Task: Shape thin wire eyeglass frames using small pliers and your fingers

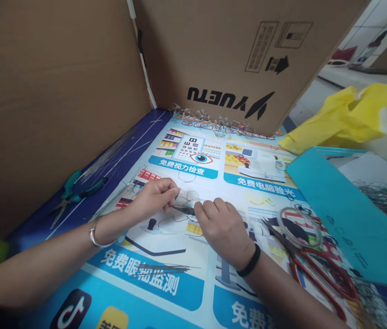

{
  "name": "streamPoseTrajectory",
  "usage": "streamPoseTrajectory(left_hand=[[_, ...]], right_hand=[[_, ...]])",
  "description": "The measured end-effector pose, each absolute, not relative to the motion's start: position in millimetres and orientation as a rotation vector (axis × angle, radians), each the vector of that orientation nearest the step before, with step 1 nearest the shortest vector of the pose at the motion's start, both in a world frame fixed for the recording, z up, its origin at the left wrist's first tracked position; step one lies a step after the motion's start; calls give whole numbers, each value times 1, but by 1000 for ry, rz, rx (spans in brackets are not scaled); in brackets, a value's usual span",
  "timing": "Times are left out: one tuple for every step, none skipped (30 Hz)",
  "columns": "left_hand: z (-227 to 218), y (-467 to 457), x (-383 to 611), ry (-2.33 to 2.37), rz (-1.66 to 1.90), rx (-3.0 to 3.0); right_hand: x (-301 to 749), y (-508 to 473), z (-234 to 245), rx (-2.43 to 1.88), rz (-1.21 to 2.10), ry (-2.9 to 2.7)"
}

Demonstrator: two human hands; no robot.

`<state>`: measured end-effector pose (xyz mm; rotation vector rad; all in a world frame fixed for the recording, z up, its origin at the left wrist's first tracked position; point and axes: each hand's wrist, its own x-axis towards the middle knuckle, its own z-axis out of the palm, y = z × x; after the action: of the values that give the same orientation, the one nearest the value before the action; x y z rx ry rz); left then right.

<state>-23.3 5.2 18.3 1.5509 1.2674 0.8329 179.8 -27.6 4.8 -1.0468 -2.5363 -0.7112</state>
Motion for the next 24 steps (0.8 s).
streamPoseTrajectory(left_hand=[[19,4,-24,1273,840,1667],[20,4,-25,1278,846,1782],[21,3,-26,1278,851,1887],[22,3,-26,1273,855,1976],[22,2,-27,1260,858,2050],[22,2,-28,1241,862,2113],[21,2,-28,1214,866,2170],[20,2,-29,1183,871,2223],[19,3,-29,1152,873,2270],[18,3,-30,1121,873,2313],[16,3,-31,1091,871,2349],[15,3,-31,1064,868,2379],[13,3,-32,1040,865,2404],[12,4,-32,1018,866,2426],[12,4,-32,996,868,2447],[11,4,-32,978,872,2464],[11,3,-32,967,875,2473],[12,3,-32,969,878,2474],[13,4,-31,984,883,2463],[14,4,-31,1014,890,2439],[15,4,-32,1052,901,2407],[17,5,-32,1094,915,2371],[18,6,-33,1138,932,2336],[18,8,-34,1183,949,2306]], right_hand=[[178,-29,4,-1089,-643,-2544],[177,-30,4,-1131,-567,-2548],[176,-30,4,-1170,-485,-2548],[175,-31,3,-1210,-395,-2549],[175,-31,4,-1250,-301,-2553],[174,-31,4,-1288,-202,-2561],[174,-31,5,-1325,-100,-2570],[174,-31,6,-1354,2,-2582],[175,-30,7,-1376,99,-2595],[175,-30,9,-1392,183,-2604],[176,-29,10,-1401,254,-2612],[176,-28,12,-1406,309,-2618],[176,-28,13,-1405,351,-2621],[177,-27,14,-1401,387,-2620],[177,-26,14,-1395,418,-2615],[176,-26,15,-1387,446,-2610],[176,-25,15,-1380,471,-2605],[176,-25,15,-1379,490,-2600],[176,-24,15,-1384,502,-2597],[177,-23,16,-1399,502,-2595],[178,-22,16,-1422,492,-2593],[180,-20,15,-1449,480,-2588],[182,-18,15,-1481,467,-2574],[185,-16,15,-1511,457,-2553]])
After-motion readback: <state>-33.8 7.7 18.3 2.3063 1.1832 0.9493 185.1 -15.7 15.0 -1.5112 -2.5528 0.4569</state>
